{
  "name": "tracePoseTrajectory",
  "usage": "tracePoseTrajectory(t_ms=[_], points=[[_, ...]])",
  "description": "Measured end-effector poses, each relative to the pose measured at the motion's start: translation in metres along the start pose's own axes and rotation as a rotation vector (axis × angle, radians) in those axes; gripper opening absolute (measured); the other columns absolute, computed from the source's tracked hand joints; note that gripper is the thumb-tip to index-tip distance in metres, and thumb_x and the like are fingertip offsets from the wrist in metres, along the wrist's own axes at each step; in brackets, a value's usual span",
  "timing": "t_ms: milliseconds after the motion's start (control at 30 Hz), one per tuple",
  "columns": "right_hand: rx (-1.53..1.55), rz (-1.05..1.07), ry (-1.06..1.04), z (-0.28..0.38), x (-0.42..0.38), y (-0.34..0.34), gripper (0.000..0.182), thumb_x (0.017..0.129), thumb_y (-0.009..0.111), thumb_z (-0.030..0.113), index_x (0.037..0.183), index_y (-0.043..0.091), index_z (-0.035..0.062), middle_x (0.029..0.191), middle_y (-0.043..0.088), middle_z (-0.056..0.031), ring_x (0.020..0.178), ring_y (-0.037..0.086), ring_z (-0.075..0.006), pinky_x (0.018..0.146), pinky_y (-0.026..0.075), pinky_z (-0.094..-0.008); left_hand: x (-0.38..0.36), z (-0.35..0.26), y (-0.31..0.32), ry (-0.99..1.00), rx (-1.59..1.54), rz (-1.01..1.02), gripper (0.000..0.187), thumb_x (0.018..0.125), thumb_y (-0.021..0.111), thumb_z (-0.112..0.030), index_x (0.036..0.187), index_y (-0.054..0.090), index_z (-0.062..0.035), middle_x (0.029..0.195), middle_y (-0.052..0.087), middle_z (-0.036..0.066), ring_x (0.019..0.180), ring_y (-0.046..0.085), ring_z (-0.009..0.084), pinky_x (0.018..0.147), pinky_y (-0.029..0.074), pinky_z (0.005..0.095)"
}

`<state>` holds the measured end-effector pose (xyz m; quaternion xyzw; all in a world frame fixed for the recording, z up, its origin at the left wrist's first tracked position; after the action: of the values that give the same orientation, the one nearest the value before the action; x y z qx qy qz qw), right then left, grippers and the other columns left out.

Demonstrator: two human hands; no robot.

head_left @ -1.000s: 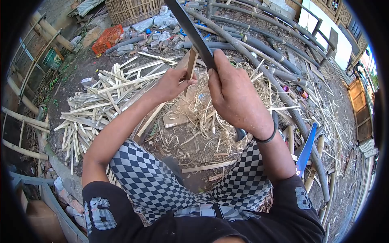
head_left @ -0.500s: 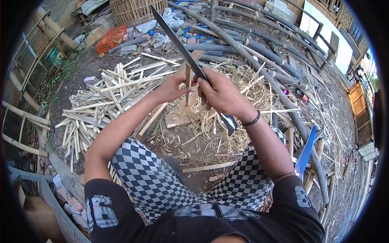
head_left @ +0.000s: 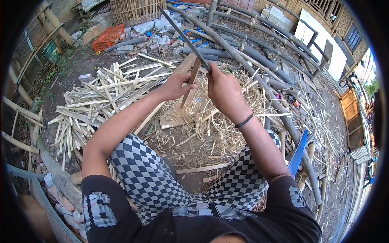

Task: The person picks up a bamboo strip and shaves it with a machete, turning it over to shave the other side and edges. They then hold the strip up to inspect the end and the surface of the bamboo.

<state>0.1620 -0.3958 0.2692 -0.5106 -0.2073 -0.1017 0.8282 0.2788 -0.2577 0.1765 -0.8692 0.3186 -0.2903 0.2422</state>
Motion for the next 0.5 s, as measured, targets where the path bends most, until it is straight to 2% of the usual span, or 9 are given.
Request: tracePoseTrajectory(t_ms=[67, 133, 167, 200, 267, 333, 400, 467, 500], points=[[0.077, -0.019, -0.052, -0.007, 0.002, 0.003, 0.018, 0.097, 0.053, 0.009, 0.113, 0.055, 0.0025, 0.078, 0.066, -0.0268, 0.073, 0.064, -0.0468, 0.064, 0.047, -0.0554, 0.000, -0.002, -0.003, 0.002, -0.016, 0.000, 0.022, 0.094, 0.070, -0.021, 0.104, 0.068, -0.0024, 0.094, 0.073, 0.011, 0.096, 0.070, 0.0197, 0.092, 0.052, 0.0361], [0.362, 0.029, -0.182, -0.002, 0.003, 0.002, 0.015, 0.097, 0.051, 0.009, 0.109, 0.057, 0.0020, 0.079, 0.065, -0.0274, 0.074, 0.064, -0.0472, 0.065, 0.047, -0.0542, -0.003, -0.004, -0.003, -0.030, 0.083, 0.050, 0.022, 0.094, 0.070, -0.021, 0.106, 0.067, -0.0024, 0.095, 0.073, 0.012, 0.096, 0.070, 0.0207, 0.093, 0.052, 0.0369], [0.348, 0.110, -0.080, -0.005, 0.004, 0.005, 0.014, 0.097, 0.051, 0.009, 0.105, 0.059, 0.0011, 0.080, 0.065, -0.0283, 0.078, 0.064, -0.0482, 0.069, 0.047, -0.0541, -0.004, -0.005, -0.004, -0.038, 0.098, 0.057, 0.023, 0.095, 0.069, -0.021, 0.107, 0.067, -0.0023, 0.096, 0.073, 0.013, 0.097, 0.070, 0.0219, 0.094, 0.052, 0.0371], [0.346, 0.118, -0.078, -0.006, 0.005, 0.009, 0.014, 0.097, 0.051, 0.009, 0.105, 0.059, 0.0011, 0.080, 0.065, -0.0283, 0.078, 0.064, -0.0482, 0.069, 0.047, -0.0541, -0.003, -0.001, -0.003, -0.042, 0.090, 0.055, 0.023, 0.095, 0.069, -0.021, 0.107, 0.067, -0.0023, 0.096, 0.073, 0.013, 0.097, 0.070, 0.0219, 0.094, 0.052, 0.0371], [0.185, 0.011, -0.109, -0.007, 0.011, 0.012, 0.016, 0.098, 0.052, 0.011, 0.109, 0.057, 0.0015, 0.080, 0.067, -0.0272, 0.078, 0.066, -0.0471, 0.070, 0.048, -0.0555, -0.002, 0.005, -0.003, -0.033, -0.034, 0.001, 0.024, 0.095, 0.069, -0.021, 0.108, 0.067, -0.0018, 0.097, 0.073, 0.014, 0.099, 0.070, 0.0226, 0.093, 0.053, 0.0373], [0.130, 0.029, -0.025, 0.001, 0.013, 0.011, 0.017, 0.098, 0.052, 0.013, 0.110, 0.055, 0.0016, 0.080, 0.067, -0.0269, 0.079, 0.066, -0.0474, 0.069, 0.049, -0.0565, -0.001, 0.008, -0.005, -0.056, 0.017, -0.025, 0.024, 0.095, 0.069, -0.022, 0.108, 0.068, -0.0012, 0.098, 0.073, 0.014, 0.100, 0.071, 0.0231, 0.092, 0.054, 0.0376], [-0.088, 0.056, 0.060, 0.010, 0.016, 0.005, 0.017, 0.098, 0.052, 0.015, 0.109, 0.054, 0.0014, 0.078, 0.066, -0.0284, 0.077, 0.065, -0.0493, 0.068, 0.050, -0.0583, 0.001, 0.013, -0.007, -0.108, 0.030, -0.058, 0.025, 0.095, 0.069, -0.021, 0.108, 0.068, -0.0006, 0.099, 0.073, 0.015, 0.098, 0.071, 0.0238, 0.091, 0.054, 0.0379], [-0.107, 0.021, -0.004, 0.001, 0.025, 0.010, 0.017, 0.099, 0.051, 0.017, 0.104, 0.055, 0.0018, 0.078, 0.065, -0.0299, 0.075, 0.065, -0.0490, 0.066, 0.051, -0.0593, 0.001, 0.014, -0.010, -0.086, 0.051, -0.090, 0.025, 0.094, 0.069, -0.022, 0.108, 0.068, -0.0006, 0.097, 0.073, 0.015, 0.096, 0.071, 0.0240, 0.090, 0.054, 0.0379], [-0.006, 0.031, -0.112, 0.008, 0.034, 0.007, 0.017, 0.099, 0.051, 0.017, 0.104, 0.055, 0.0016, 0.079, 0.065, -0.0299, 0.077, 0.065, -0.0487, 0.068, 0.052, -0.0591, 0.000, 0.016, -0.013, -0.095, 0.089, -0.080, 0.024, 0.095, 0.068, -0.021, 0.108, 0.067, -0.0001, 0.098, 0.072, 0.014, 0.096, 0.070, 0.0218, 0.090, 0.054, 0.0378]])
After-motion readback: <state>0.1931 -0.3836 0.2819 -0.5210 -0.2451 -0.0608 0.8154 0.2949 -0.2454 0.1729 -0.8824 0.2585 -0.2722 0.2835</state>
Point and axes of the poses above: each hand's wrist, its own x-axis towards the middle knuckle, its own y-axis out of the palm, z = x × y, the point moved 5 cm from there along x, towards the middle knuckle
